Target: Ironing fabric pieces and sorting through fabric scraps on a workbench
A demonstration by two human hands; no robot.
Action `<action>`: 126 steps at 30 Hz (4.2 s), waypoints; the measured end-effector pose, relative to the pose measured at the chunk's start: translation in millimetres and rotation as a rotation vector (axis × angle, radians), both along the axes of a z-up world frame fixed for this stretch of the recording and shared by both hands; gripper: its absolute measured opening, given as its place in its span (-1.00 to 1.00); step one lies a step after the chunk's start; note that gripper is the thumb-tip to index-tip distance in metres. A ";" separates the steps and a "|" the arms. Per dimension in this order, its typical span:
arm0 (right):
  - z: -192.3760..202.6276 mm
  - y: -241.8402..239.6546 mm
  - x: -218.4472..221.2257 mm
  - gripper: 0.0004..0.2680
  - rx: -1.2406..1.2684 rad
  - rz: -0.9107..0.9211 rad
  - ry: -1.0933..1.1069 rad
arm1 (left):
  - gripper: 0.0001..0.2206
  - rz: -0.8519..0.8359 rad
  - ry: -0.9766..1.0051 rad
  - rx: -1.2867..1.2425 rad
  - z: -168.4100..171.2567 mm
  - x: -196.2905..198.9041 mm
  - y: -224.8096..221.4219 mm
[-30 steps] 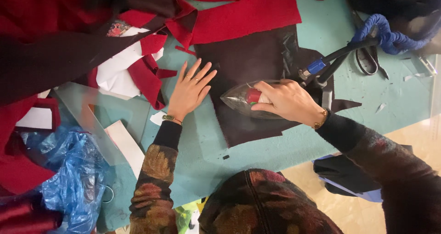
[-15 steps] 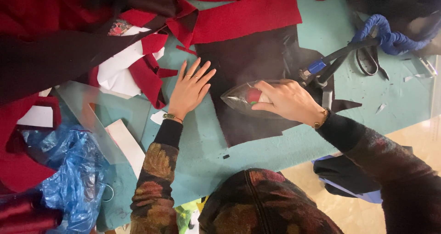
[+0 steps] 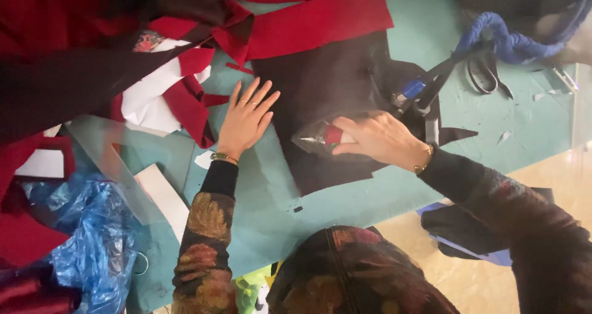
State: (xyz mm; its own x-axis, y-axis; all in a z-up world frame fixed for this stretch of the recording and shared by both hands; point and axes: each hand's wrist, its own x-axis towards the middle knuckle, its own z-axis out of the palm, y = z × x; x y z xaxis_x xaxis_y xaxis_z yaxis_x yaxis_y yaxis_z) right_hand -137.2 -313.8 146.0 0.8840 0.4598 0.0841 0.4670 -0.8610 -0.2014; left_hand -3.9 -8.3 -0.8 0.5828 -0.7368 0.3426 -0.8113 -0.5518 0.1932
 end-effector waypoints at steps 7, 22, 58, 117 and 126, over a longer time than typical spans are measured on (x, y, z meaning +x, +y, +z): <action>17.1 -20.9 -49.4 -0.56 0.017 0.004 0.020 | -0.52 -0.003 0.056 0.021 0.3 2.8 -0.9; 14.6 -103.1 -70.7 -0.52 -0.037 -0.120 -0.083 | -0.50 -0.271 0.048 -0.039 27.2 -28.0 -155.3; -16.8 -148.9 25.3 -0.57 -0.092 -0.163 -0.101 | -0.48 -0.466 -0.091 0.269 -26.0 82.1 -246.6; 3.8 -98.2 3.2 -0.71 0.316 -0.827 0.245 | -0.42 -0.345 0.065 0.239 -10.9 95.3 -246.4; 5.8 -94.3 8.7 -0.71 0.301 -0.852 0.202 | -0.71 -0.170 0.149 -0.007 -24.7 99.9 -289.3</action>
State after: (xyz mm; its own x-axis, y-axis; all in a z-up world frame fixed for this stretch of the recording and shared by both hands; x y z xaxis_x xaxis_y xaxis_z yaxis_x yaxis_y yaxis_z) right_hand -128.4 -408.1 151.8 0.9245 -0.3683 -0.0984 -0.3681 -0.7955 -0.4813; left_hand 96.0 -297.6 -25.5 0.4948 -0.8268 0.2676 -0.8547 -0.4074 0.3216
